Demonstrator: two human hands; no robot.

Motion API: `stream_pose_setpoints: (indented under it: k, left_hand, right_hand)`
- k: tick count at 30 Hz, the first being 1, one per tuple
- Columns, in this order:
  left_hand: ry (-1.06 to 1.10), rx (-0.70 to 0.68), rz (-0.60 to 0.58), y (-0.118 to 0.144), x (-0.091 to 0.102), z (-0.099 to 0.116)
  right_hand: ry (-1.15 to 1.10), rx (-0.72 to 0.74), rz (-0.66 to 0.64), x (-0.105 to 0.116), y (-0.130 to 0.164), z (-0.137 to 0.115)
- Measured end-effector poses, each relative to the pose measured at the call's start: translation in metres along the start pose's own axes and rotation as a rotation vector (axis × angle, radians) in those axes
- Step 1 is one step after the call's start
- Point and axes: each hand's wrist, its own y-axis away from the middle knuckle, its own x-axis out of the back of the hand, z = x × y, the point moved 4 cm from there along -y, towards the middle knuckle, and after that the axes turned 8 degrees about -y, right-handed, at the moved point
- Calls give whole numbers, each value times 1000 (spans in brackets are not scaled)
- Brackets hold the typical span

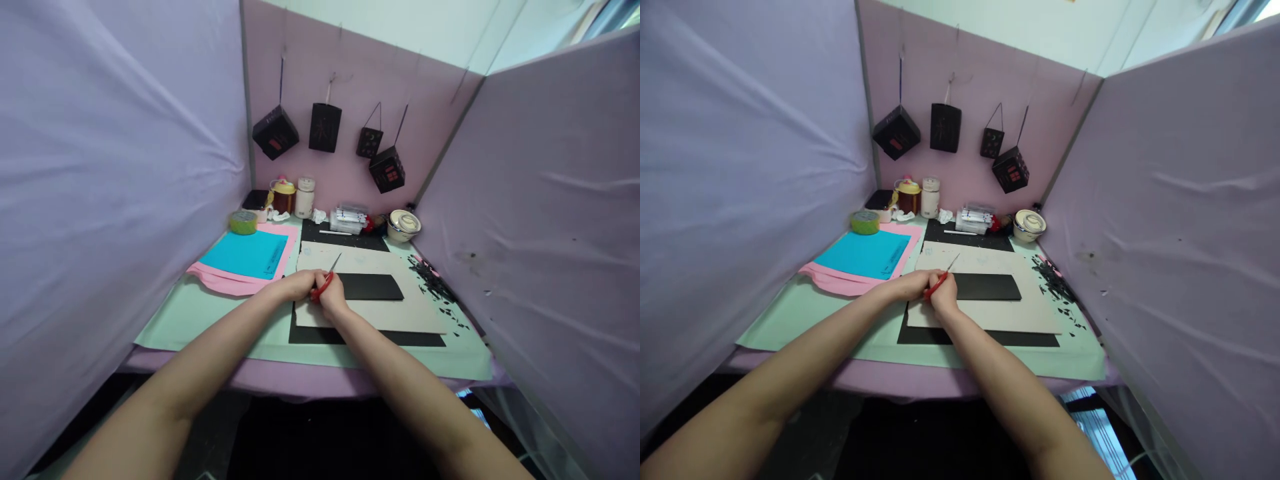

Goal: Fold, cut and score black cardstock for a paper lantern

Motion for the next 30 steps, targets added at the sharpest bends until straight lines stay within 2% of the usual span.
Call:
stream_pose_setpoints:
  k: [3, 6, 9, 13, 17, 19, 21, 25, 27, 30]
  left_hand:
    - [-45, -37, -2, -1, 0, -1]
    - [-80, -78, -1, -4, 0, -4]
    - [-110, -72, 13, -5, -2, -8]
    - [-170, -79, 81, 0, -2, -6]
    - [-426, -150, 220, 18, -6, 19]
    - [-510, -151, 216, 30, -15, 35]
    - [-561, -72, 184, 40, -23, 45]
    - [-569, 19, 110, 54, -34, 52]
    - [-545, 49, 76, 57, -34, 51]
    - [-508, 71, 44, 57, -33, 48]
  right_hand:
    - [-64, 26, -63, 8, 0, -11]
    - [-120, 136, -93, 27, -4, -30]
    - [-76, 178, -135, 42, -10, -41]
    - [80, 168, -233, 41, -11, -36]
    - [181, 173, -233, 37, -12, -25]
    - [204, 195, -228, 36, -13, -25]
    - [238, 221, -234, 36, -14, -27]
    - [332, 284, -273, 45, -14, -35]
    - [378, 273, -298, 57, -15, -39]
    - [452, 247, -266, 89, -22, -48]
